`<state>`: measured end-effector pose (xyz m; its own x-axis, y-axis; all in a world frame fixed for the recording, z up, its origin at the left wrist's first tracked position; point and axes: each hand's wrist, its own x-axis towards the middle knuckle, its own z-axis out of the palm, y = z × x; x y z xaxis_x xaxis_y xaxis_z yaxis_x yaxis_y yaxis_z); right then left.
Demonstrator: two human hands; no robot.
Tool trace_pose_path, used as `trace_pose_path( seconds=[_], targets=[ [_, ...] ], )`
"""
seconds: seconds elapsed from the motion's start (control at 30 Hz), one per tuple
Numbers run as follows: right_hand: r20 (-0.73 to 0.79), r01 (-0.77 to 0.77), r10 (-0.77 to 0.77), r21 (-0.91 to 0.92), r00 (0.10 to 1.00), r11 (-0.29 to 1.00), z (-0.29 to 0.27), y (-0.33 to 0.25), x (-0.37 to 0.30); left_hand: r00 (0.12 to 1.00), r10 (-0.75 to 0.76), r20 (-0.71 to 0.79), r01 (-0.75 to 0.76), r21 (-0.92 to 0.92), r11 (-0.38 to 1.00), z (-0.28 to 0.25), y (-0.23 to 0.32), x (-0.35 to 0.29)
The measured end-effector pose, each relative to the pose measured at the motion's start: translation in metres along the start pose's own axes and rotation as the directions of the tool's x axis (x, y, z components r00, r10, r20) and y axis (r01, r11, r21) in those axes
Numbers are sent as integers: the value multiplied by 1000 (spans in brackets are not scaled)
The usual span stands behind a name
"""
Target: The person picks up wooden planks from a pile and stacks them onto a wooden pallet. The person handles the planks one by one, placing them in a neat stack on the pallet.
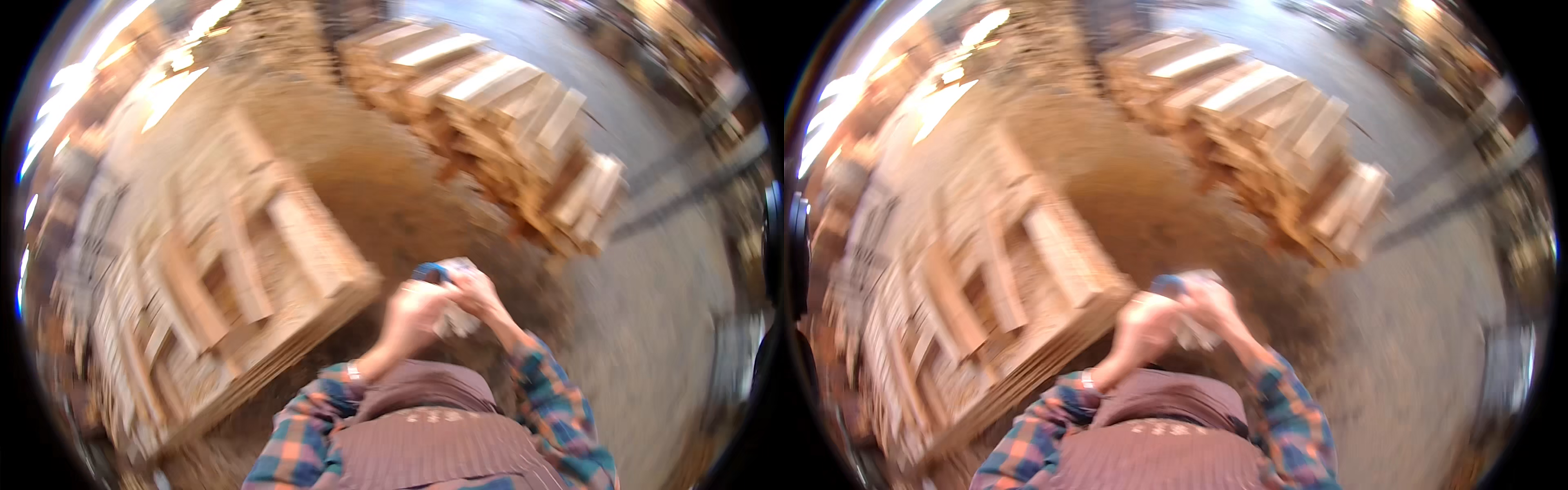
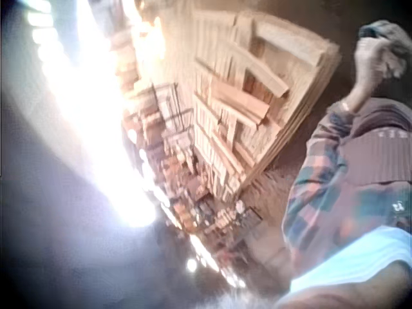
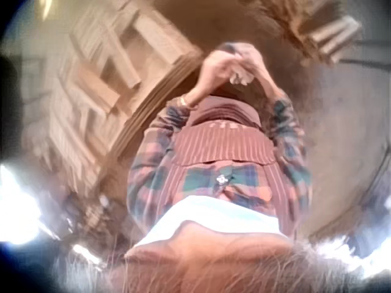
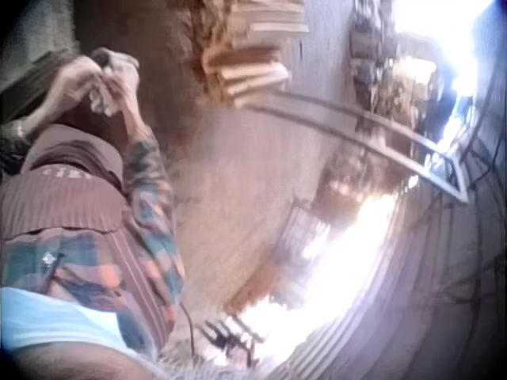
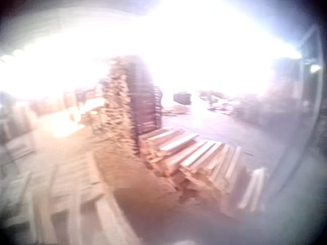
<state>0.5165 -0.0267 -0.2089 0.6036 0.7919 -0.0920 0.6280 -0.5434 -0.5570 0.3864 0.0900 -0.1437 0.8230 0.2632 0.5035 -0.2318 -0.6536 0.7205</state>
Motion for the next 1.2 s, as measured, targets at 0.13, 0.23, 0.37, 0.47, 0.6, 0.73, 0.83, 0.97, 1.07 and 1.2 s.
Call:
trace_pose_path(
  seconds=[0.13,0.23,0.37,0.47,0.6,0.73,0.83,0.97,1.07,1.2],
  targets=[
    [35,30,-43,314,998,949,15,-9,-9,987,-137,83,133,52,990,19,-38,-46],
    [38,32,-43,260,998,965,43,-19,-9,838,-460,295,413,208,886,20,-59,-73],
    [118,234,-236,29,965,972,79,-28,11,855,-273,441,343,-84,936,34,-84,-112],
    [253,247,-236,-13,938,969,98,-32,22,823,-266,502,313,-11,950,67,-125,-148],
    [164,399,-414,117,895,909,73,-64,13,608,-619,497,766,-574,291,66,-156,-173],
    [-21,600,-601,-32,799,799,80,-59,16,519,-775,360,809,-500,310,12,-95,-118],
    [-10,559,-559,-1,829,829,96,-72,19,490,-828,270,538,-842,44,12,-123,-118],
    [-11,570,-571,52,821,820,82,-76,24,376,-891,255,209,-960,-187,3,-155,-90],
    [-2,540,-541,45,841,840,64,-93,24,391,-919,-54,130,-985,113,8,-140,-65],
    [-119,681,-682,-58,722,730,73,-102,23,337,-935,-114,124,-979,164,13,-139,-81]
  ],
)
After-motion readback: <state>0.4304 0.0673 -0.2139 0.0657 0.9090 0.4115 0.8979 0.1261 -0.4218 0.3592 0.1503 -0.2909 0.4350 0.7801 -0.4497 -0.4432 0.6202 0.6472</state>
